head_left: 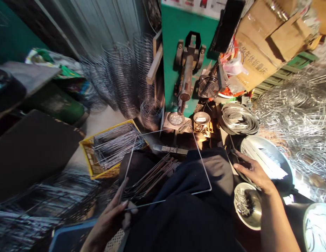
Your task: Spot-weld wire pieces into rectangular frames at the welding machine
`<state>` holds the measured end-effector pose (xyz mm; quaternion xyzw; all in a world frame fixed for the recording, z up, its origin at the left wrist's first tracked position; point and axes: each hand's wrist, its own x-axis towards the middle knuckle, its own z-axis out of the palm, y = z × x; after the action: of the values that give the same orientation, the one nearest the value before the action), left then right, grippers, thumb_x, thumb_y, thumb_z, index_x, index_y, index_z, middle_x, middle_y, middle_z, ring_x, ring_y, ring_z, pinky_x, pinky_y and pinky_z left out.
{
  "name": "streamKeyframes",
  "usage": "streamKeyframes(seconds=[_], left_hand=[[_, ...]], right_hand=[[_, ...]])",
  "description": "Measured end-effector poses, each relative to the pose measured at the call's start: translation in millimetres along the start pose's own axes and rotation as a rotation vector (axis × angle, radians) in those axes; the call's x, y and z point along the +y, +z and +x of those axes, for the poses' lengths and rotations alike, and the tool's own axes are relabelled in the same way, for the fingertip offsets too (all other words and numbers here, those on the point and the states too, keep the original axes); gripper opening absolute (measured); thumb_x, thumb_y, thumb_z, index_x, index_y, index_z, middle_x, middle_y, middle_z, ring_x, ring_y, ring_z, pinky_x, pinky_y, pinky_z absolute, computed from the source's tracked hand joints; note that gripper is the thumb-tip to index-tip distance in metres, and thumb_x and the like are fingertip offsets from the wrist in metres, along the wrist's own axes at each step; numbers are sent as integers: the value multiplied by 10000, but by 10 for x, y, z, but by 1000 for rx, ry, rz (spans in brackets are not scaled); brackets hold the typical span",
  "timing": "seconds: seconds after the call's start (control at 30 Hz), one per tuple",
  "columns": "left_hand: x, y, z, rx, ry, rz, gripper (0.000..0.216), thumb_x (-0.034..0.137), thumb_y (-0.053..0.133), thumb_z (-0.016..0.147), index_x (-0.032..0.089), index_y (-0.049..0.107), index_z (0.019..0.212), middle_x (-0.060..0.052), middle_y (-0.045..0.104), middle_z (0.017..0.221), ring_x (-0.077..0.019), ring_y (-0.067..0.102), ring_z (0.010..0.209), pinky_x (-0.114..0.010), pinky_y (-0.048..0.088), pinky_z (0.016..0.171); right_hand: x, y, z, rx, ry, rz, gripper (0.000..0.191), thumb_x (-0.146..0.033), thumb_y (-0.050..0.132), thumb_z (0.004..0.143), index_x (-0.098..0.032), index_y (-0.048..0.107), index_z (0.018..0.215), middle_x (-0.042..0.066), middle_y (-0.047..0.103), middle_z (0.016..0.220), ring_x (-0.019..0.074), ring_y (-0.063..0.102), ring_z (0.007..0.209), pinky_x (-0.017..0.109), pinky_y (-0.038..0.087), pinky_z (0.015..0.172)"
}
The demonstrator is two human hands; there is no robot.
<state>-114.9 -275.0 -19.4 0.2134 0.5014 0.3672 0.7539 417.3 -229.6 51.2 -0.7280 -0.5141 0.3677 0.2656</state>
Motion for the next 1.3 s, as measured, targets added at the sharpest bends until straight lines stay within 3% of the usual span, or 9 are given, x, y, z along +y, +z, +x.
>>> streamKeyframes(seconds=[0.13, 0.27, 0.47, 0.57, 0.7, 0.9, 1.03, 1.13, 1.3], left_hand=[[-6, 4, -42, 60, 71, -68, 1150, 225, 808, 754, 380, 28, 1585, -19, 755, 813, -119, 567, 403, -202, 444, 431], [5, 73, -40, 44, 137, 12, 1090, 289, 776, 796, 390, 26, 1581, 25, 691, 658, -103, 516, 367, -167, 391, 396], [-54, -65, -88, 91, 103, 21, 1048, 295, 800, 768, 453, 132, 1560, 1, 717, 719, -59, 428, 291, -147, 315, 340], [-95, -17, -11, 46, 67, -17, 1020, 285, 782, 785, 397, 145, 1574, -3, 708, 705, -53, 424, 286, -133, 292, 330], [-105, 95, 110, 1, 28, -111, 1028, 230, 784, 772, 304, 162, 1588, 15, 673, 646, -53, 441, 329, -124, 320, 352], [-83, 261, 235, -74, 8, -96, 989, 252, 747, 824, 332, 125, 1589, -23, 707, 716, -40, 423, 330, -118, 290, 360], [-80, 403, 360, -179, 33, -115, 903, 279, 686, 877, 293, 136, 1593, -50, 714, 725, -31, 419, 318, -148, 337, 417], [-51, 447, 369, -181, 35, -102, 847, 256, 654, 901, 288, 163, 1590, -40, 696, 696, -20, 403, 333, -123, 303, 405], [3, 517, 404, -199, -2, -89, 929, 258, 681, 875, 327, 96, 1592, -31, 703, 737, -20, 366, 309, -112, 231, 339]], right_hand=[[-183, -68, -27, 9, -135, -94, 682, -456, 690, 845, -223, 516, 1463, 94, 514, 1480, 272, 460, 1388, 375, 346, 1172], [-419, -37, -156, -21, -233, -166, 694, -445, 680, 855, -237, 478, 1486, 80, 493, 1497, 292, 432, 1405, 440, 296, 1198], [-588, 61, -277, -130, -342, -165, 727, -471, 688, 850, -261, 447, 1503, 66, 465, 1514, 328, 410, 1412, 533, 331, 1176], [-615, 89, -242, -130, -362, -145, 706, -487, 671, 859, -328, 433, 1505, 26, 455, 1517, 327, 399, 1417, 527, 300, 1199], [-605, 86, -259, -138, -360, -142, 708, -494, 655, 870, -324, 416, 1514, 28, 442, 1527, 337, 391, 1422, 554, 282, 1201], [-524, -8, -400, -36, -282, -124, 672, -461, 622, 902, -238, 439, 1510, 72, 461, 1522, 297, 368, 1441, 486, 270, 1212], [-566, 24, -461, -65, -338, -164, 679, -442, 638, 895, -214, 448, 1505, 101, 458, 1523, 296, 397, 1426, 488, 266, 1209], [-604, 16, -534, -67, -376, -216, 665, -420, 645, 893, -229, 454, 1501, 94, 466, 1517, 291, 428, 1408, 479, 299, 1197], [-579, -110, -601, 71, -371, -241, 664, -409, 653, 887, -253, 455, 1501, 65, 468, 1518, 283, 407, 1418, 444, 329, 1187]])
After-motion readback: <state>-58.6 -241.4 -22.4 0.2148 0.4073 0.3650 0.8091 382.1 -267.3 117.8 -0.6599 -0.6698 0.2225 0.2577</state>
